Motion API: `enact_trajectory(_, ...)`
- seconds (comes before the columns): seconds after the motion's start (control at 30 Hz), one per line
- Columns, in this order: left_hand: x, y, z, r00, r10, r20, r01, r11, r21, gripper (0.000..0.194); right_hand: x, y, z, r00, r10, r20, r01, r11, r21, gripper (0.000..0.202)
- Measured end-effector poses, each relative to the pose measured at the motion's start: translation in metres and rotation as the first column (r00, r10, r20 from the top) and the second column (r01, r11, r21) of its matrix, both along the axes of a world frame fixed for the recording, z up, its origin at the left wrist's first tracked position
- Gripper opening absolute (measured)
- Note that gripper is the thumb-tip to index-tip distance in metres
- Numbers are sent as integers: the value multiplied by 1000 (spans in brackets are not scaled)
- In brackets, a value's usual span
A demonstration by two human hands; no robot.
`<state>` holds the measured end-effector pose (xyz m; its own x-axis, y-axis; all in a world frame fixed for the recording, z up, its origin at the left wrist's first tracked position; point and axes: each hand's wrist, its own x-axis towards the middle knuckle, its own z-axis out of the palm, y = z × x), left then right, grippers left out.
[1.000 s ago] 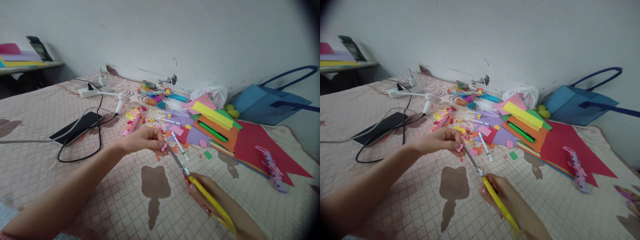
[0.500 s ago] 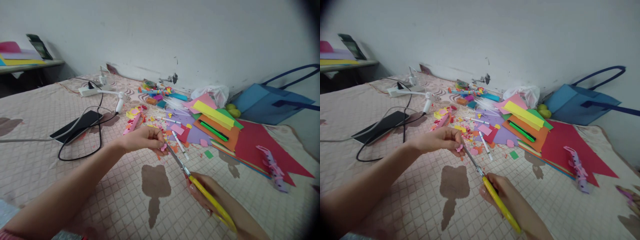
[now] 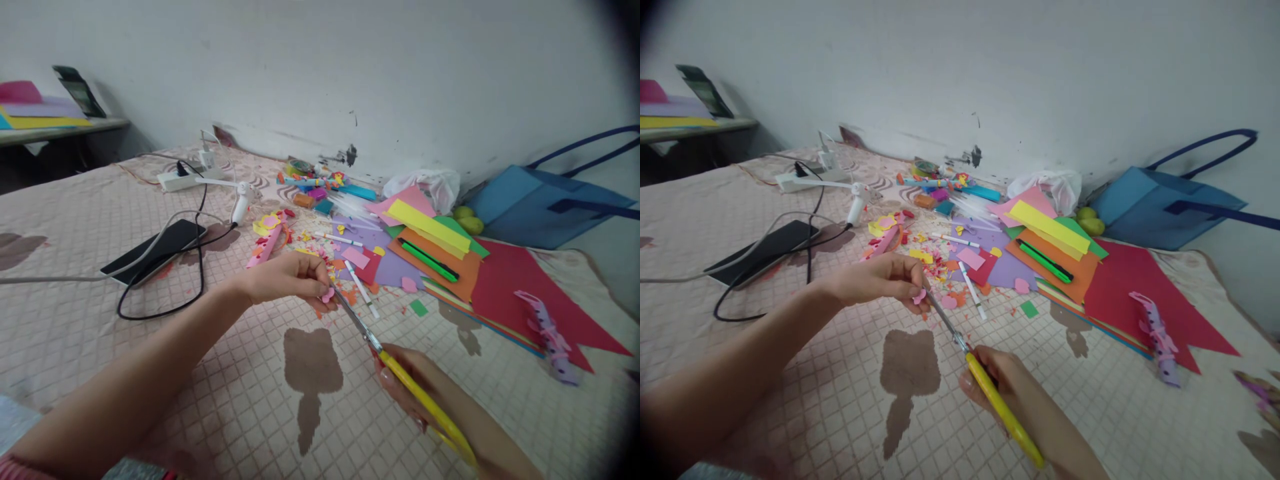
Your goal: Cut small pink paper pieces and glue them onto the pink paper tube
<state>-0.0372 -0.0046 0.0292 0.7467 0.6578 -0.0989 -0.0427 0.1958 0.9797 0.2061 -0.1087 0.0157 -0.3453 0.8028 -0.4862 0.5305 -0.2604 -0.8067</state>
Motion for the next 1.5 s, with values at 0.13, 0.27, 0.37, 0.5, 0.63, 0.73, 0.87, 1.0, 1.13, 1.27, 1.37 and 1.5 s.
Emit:
enact_trajectory(0.13, 0, 0, 1, 1000, 5, -13, -5, 1000, -12, 12, -2, 1, 4, 1000, 1, 14, -1, 1000, 2, 33)
enact_trajectory(0.27, -1, 0, 2, 1000, -7, -16, 6, 1000, -14, 12, -1, 1, 3, 999, -34, 20, 33, 999, 22, 28)
enact_trajectory(0.37, -1, 0, 1, 1000, -5, -15, 5, 1000, -11, 13, 5, 4, -4, 998, -54, 31, 53, 998, 32, 27)
enact_trajectory(0.5, 6, 1, -11, 987, 143, -77, -138, 988, 67, 14, 14, 17, -11, 969, -140, 203, 93, 970, 225, 29)
enact_trajectory(0.63, 17, -2, -25, 857, 493, -148, -379, 799, 468, 11, 31, 36, -14, 731, -421, 537, 54, 820, 569, 31)
enact_trajectory(0.73, 25, -5, -28, 828, 547, -123, -451, 779, 435, 14, 51, 49, -20, 537, -534, 653, 49, 793, 608, 36)
enact_trajectory(0.87, 31, -9, -27, 872, 474, -123, -455, 877, 153, 19, 76, 62, -33, 512, -582, 632, 31, 748, 663, 38)
enact_trajectory(1.0, 34, -12, -28, 860, 498, -113, -492, 867, 76, 21, 92, 66, -41, 558, -594, 580, -71, 662, 746, 39)
enact_trajectory(1.13, 37, -14, -29, 857, 507, -89, -493, 858, 143, 18, 85, 64, -36, 591, -679, 435, -49, 508, 860, 34)
enact_trajectory(1.27, 38, -20, -30, 822, 568, -35, -488, 735, 471, 10, 42, 64, -22, 892, -444, 84, 194, 543, 817, 25)
enact_trajectory(1.37, 39, -26, -29, 812, 578, 76, -400, 457, 795, 7, 2, 67, -13, 977, -175, -121, 212, 753, 623, 21)
enact_trajectory(1.5, 40, -28, -28, 818, 574, 39, -380, 489, 785, 8, -28, 71, -7, 951, -103, -292, 251, 809, 531, 16)
